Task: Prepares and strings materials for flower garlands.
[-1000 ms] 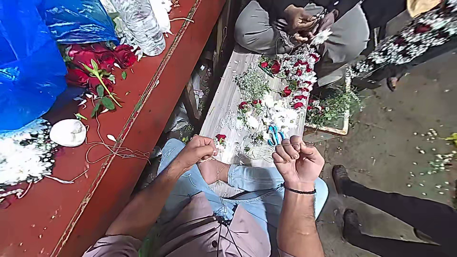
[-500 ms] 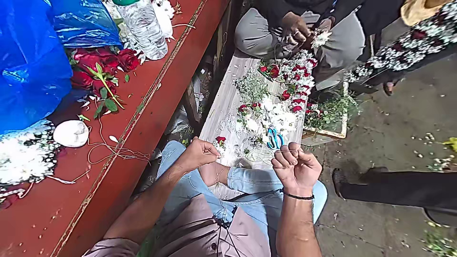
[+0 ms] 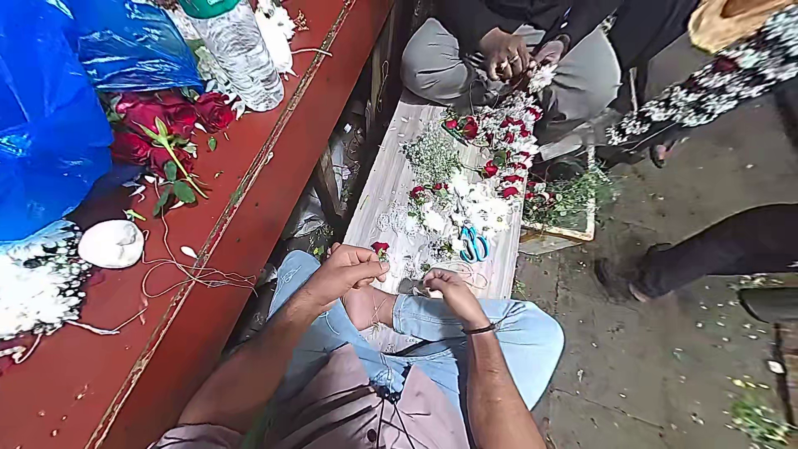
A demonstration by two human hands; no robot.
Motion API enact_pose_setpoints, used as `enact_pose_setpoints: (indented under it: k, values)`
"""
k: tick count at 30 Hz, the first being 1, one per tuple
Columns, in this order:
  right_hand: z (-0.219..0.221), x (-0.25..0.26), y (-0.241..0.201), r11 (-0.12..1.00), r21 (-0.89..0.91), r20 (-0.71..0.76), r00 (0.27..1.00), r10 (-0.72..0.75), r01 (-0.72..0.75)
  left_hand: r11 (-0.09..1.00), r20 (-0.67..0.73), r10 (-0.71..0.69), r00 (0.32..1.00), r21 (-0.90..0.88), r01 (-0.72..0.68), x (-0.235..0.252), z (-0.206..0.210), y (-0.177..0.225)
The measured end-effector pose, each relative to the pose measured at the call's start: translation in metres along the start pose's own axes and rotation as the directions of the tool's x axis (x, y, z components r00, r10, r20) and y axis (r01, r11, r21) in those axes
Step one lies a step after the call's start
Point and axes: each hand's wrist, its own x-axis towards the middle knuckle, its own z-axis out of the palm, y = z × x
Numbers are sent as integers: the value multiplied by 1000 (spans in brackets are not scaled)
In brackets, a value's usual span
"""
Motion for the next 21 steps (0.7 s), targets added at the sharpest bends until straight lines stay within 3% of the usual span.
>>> enact_pose_setpoints:
  k: [2, 3, 5, 7, 11, 21]
  values:
    - [15, 1, -14, 985, -164, 37, 998, -51, 56, 999, 39, -40, 998, -9, 40, 3, 5, 0]
    - [23, 0, -26, 981, -142, 73, 989, -125, 134, 998, 41, -59, 997, 7, 59, 5, 7, -2]
    - [39, -4, -51, 955, 125, 139, 948, -285, 269, 995, 45, -97, 994, 37, 96, 10, 10, -7]
    - [55, -8, -66, 882, 378, 118, 930, -347, 281, 991, 38, -133, 990, 1, 133, 12, 11, -10]
    - [64, -5, -64, 864, 408, -1, 946, -324, 296, 980, 29, -168, 985, -105, 170, 8, 2, -11]
    - [59, -11, -58, 866, 403, -1, 947, -323, 296, 993, -38, -113, 993, 35, 114, 6, 3, -24]
